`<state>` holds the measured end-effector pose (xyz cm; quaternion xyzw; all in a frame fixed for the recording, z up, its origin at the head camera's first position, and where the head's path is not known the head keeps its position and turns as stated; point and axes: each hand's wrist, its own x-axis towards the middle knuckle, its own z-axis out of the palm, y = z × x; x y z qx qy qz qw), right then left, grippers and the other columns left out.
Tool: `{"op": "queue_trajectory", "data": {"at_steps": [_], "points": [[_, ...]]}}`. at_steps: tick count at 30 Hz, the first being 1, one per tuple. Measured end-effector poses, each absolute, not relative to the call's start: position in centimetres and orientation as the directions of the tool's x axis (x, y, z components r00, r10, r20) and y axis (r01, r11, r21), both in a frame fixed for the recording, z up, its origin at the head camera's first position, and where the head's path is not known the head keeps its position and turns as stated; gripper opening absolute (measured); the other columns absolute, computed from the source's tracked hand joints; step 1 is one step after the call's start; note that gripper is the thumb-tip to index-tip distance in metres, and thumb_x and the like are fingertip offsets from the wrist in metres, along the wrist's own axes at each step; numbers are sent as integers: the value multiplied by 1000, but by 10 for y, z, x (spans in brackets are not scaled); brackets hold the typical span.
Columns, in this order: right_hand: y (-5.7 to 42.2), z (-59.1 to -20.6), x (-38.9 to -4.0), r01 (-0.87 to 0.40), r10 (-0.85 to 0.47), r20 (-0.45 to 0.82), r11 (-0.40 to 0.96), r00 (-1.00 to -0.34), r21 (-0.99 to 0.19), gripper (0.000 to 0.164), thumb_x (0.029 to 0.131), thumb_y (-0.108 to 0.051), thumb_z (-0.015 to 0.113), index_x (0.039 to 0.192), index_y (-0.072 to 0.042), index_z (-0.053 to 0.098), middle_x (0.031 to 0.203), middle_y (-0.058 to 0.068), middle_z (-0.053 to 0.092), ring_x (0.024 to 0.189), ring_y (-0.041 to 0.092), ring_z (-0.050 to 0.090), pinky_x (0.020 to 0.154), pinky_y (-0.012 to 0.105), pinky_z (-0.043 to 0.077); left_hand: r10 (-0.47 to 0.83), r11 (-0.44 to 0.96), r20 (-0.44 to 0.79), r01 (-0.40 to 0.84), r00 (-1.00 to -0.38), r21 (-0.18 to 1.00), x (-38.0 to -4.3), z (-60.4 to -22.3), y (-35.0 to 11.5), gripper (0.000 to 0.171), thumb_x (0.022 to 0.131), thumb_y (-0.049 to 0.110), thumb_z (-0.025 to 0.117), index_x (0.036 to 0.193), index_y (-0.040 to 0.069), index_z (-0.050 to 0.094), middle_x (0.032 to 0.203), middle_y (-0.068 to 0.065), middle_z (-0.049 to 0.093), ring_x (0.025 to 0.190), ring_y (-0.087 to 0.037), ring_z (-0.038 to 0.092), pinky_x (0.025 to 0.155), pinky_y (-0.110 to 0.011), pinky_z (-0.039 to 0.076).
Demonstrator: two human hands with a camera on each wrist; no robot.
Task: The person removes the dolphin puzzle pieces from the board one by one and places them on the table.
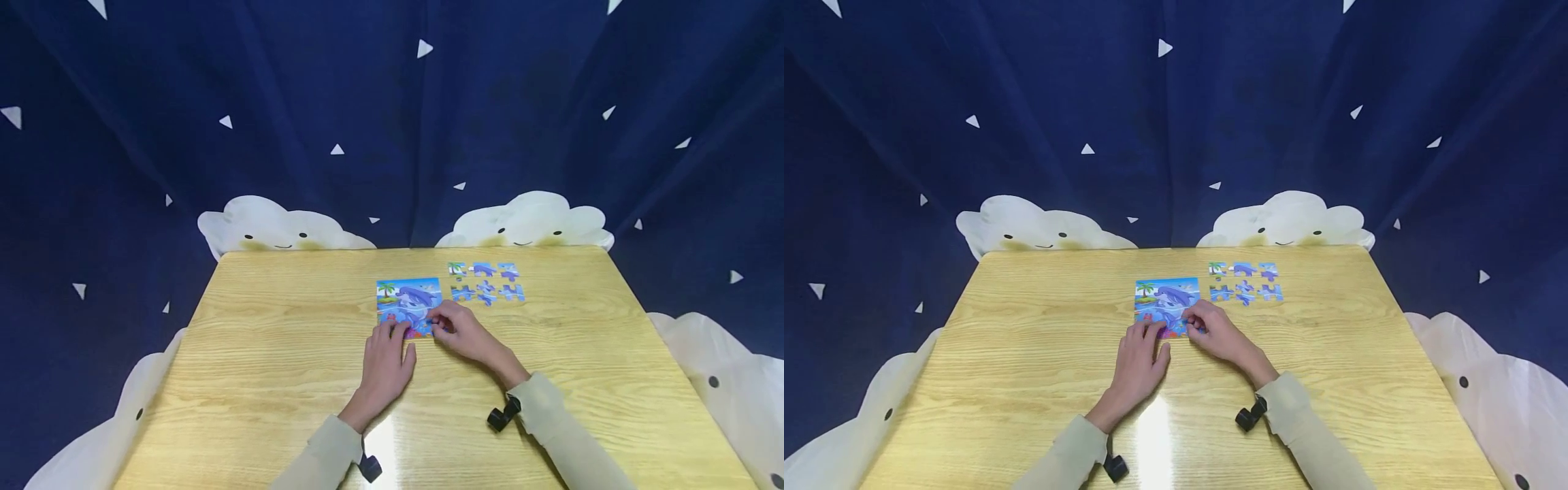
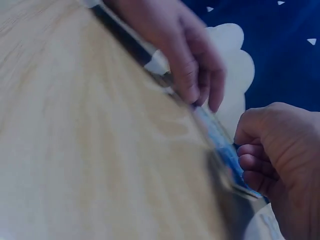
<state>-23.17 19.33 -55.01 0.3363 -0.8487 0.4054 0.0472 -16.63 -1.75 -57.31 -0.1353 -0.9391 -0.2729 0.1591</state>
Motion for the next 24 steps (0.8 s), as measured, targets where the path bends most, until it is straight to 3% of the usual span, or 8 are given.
{"op": "queue_trajectory", "data": {"at_steps": [5, 10, 15, 20, 24], "points": [[191, -557, -231, -602, -562, 297, 496, -772, -625, 22, 85, -5, 65, 107, -7, 67, 90, 3, 57, 78, 16, 53, 67, 25, 46, 109, 796, 337, 285, -935, 534, -180, -569, -38, 40, 91, 24, 62, 129, 12, 58, 121, -9, 53, 108, -28, 49, 85, -41, 41], [184, -552, -235, -608, -585, 258, 544, -769, -577, 27, 86, -8, 64, 112, -7, 66, 91, 4, 55, 79, 11, 47, 69, 26, 43, 114, 792, 287, 261, -951, 551, -190, -567, -63, 51, 92, 32, 61, 138, 11, 53, 135, -11, 50, 122, -33, 44, 94, -49, 38], [180, -548, -236, -625, -616, 217, 586, -757, -516, 34, 86, -10, 62, 120, -6, 64, 92, 5, 54, 79, 9, 44, 69, 26, 41, 205, 774, 263, 320, -943, 546, -198, -570, -84, 64, 92, 44, 59, 148, 16, 43, 154, -9, 37, 142, -35, 30, 107, -58, 30], [172, -539, -233, -603, -619, 158, 621, -769, -501, 38, 85, -10, 61, 123, -3, 62, 93, 6, 52, 78, 13, 44, 70, 30, 40, 322, 768, 247, 404, -914, 496, -204, -573, -97, 70, 94, 52, 53, 153, 19, 35, 158, 0, 31, 146, -31, 24, 112, -56, 25], [161, -536, -231, -589, -620, 116, 648, -776, -483, 42, 86, -10, 62, 127, -1, 59, 105, 7, 55, 84, 15, 48, 76, 33, 45, 380, 767, 251, 455, -890, 452, -205, -574, -101, 68, 95, 53, 50, 152, 18, 37, 157, -1, 33, 146, -32, 24, 113, -55, 24]]}}
